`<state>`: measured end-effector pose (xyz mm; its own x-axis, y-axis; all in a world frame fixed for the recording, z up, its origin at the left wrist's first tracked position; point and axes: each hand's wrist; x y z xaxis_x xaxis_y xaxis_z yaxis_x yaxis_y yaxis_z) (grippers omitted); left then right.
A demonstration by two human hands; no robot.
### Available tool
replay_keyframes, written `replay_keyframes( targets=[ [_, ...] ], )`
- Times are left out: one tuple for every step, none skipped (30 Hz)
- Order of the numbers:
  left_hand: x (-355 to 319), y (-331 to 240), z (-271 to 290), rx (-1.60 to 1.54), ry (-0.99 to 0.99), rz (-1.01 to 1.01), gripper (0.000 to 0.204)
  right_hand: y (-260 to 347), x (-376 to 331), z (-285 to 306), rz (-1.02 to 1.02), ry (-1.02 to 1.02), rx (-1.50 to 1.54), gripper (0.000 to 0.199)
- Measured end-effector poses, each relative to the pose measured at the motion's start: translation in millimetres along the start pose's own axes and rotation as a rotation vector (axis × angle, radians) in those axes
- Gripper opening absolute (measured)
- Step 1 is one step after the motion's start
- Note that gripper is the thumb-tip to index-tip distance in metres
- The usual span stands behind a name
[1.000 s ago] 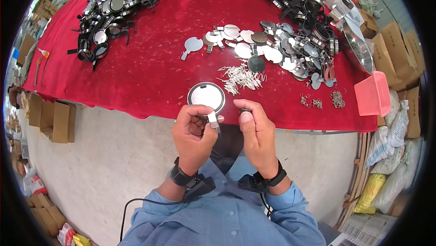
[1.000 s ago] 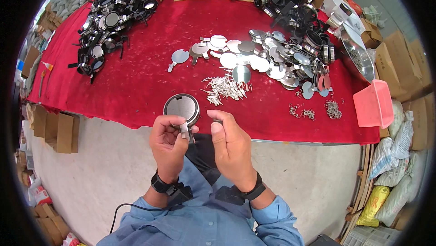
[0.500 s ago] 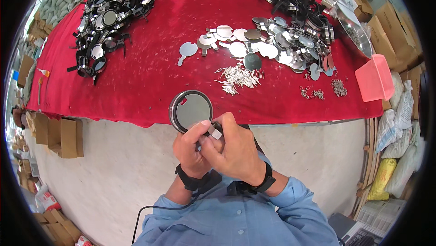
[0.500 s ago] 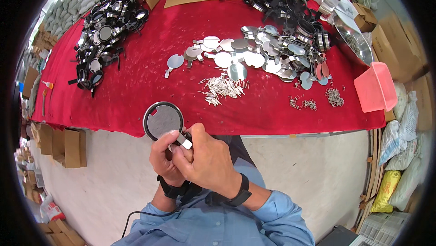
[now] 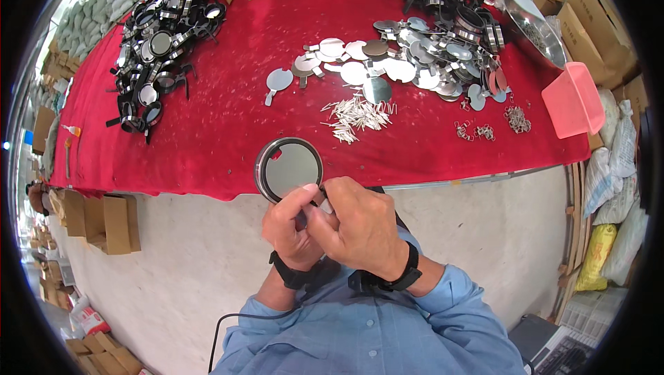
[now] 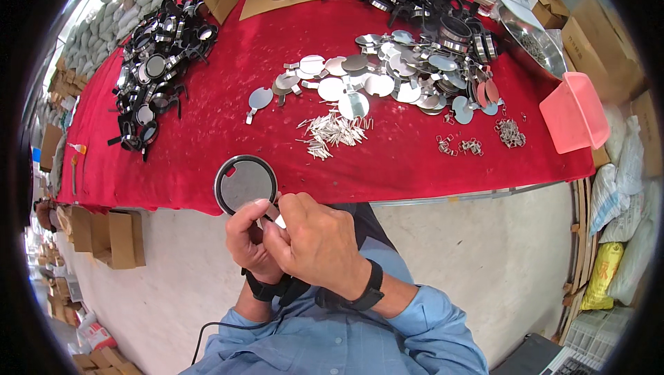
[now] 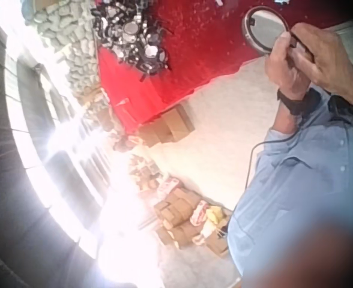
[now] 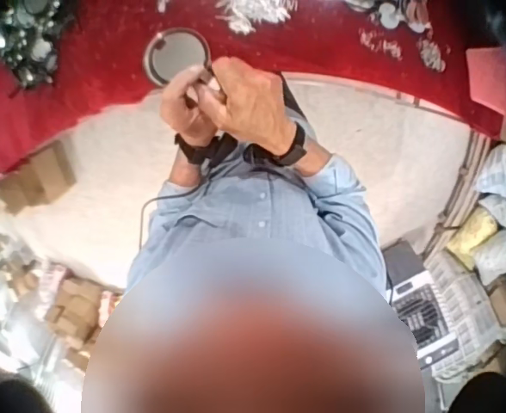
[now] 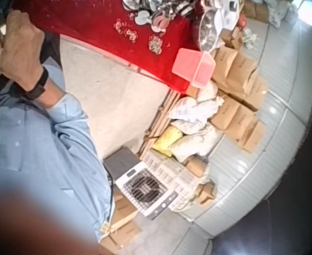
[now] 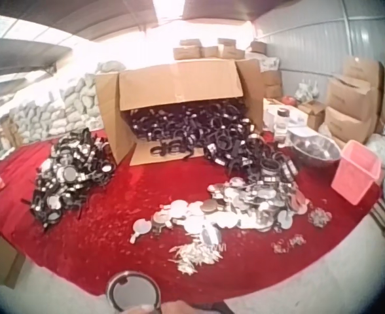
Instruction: The person picks up a metal ring and a metal plate, fits the plate into the ring, and inserts a small pin into the assembly. They then pick up a metal clip, attach it to the assembly, and repeat the process.
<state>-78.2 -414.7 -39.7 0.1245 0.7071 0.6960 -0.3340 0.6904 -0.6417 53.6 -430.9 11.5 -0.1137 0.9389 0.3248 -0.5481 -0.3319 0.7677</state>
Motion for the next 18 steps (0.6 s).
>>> replay_keyframes(
  targets=[
    [-1, 1, 0, -0.001, 0.006, -0.004, 0.044, -1, 0, 1, 0.015, -0.016, -0.027, 0.026],
    [-4, 2, 1, 0.001, 0.023, 0.002, 0.045, -2, 0, 1, 0.012, -0.023, -0.025, 0.026],
    [-7, 3, 1, 0.004, 0.041, 0.009, 0.046, -3, 0, 2, 0.031, -0.024, -0.037, 0.027],
    [-7, 5, -1, 0.002, 0.048, 0.008, 0.046, -4, 0, 2, 0.048, -0.025, -0.048, 0.028],
    [-8, 7, -3, -0.048, 0.028, 0.0, 0.048, -5, 0, 2, 0.043, -0.029, -0.046, 0.028],
    [-8, 9, -4, -0.095, 0.005, -0.007, 0.05, -7, 2, 2, 0.027, -0.041, 0.019, 0.03],
    [-5, 10, -7, -0.094, 0.01, -0.005, 0.05, -8, 4, 2, 0.01, -0.052, 0.085, 0.032],
    [1, 10, -10, -0.144, 0.013, -0.038, 0.052, -11, 7, 3, 0.007, -0.053, 0.089, 0.032],
    [4, 8, -8, -0.186, 0.01, -0.081, 0.054, -8, 7, 7, -0.002, -0.057, 0.1, 0.034],
    [3, 7, -4, -0.177, 0.007, -0.091, 0.054, -6, 7, 9, -0.009, -0.061, 0.112, 0.036],
    [1, 7, 1, -0.195, 0.053, -0.067, 0.054, -5, 7, 11, 0.006, -0.064, 0.119, 0.036],
    [0, 7, 6, -0.207, 0.099, -0.039, 0.055, -5, 8, 13, 0.042, -0.029, 0.05, 0.036],
    [-2, 7, 6, -0.189, 0.093, -0.049, 0.055, -8, 10, 13, 0.083, 0.004, -0.02, 0.036],
    [-6, 3, 2, -0.114, 0.081, 0.013, 0.056, -11, 9, 14, 0.098, 0.009, -0.059, 0.035],
    [-8, 4, -2, -0.031, 0.064, 0.068, 0.057, -16, 9, 15, 0.131, 0.004, -0.041, 0.035],
    [-9, 3, -4, -0.096, 0.112, 0.132, 0.057, -21, 8, 19, 0.056, 0.064, -0.058, 0.034],
    [-7, 3, -5, -0.16, 0.16, 0.195, 0.058, -25, 10, 22, -0.016, 0.124, -0.077, 0.034],
    [-5, 0, -5, -0.166, 0.204, 0.271, 0.059, -29, 10, 24, 0.015, 0.116, -0.064, 0.034]
  ],
)
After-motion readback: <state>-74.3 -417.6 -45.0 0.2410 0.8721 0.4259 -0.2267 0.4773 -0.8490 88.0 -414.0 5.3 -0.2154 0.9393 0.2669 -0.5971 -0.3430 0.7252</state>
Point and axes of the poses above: each hand's wrist, its own x-axis towards the middle knuckle, its own z-axis out of the back of the hand, y = z × x, and after that the axes turned 6 degrees about y, right-handed
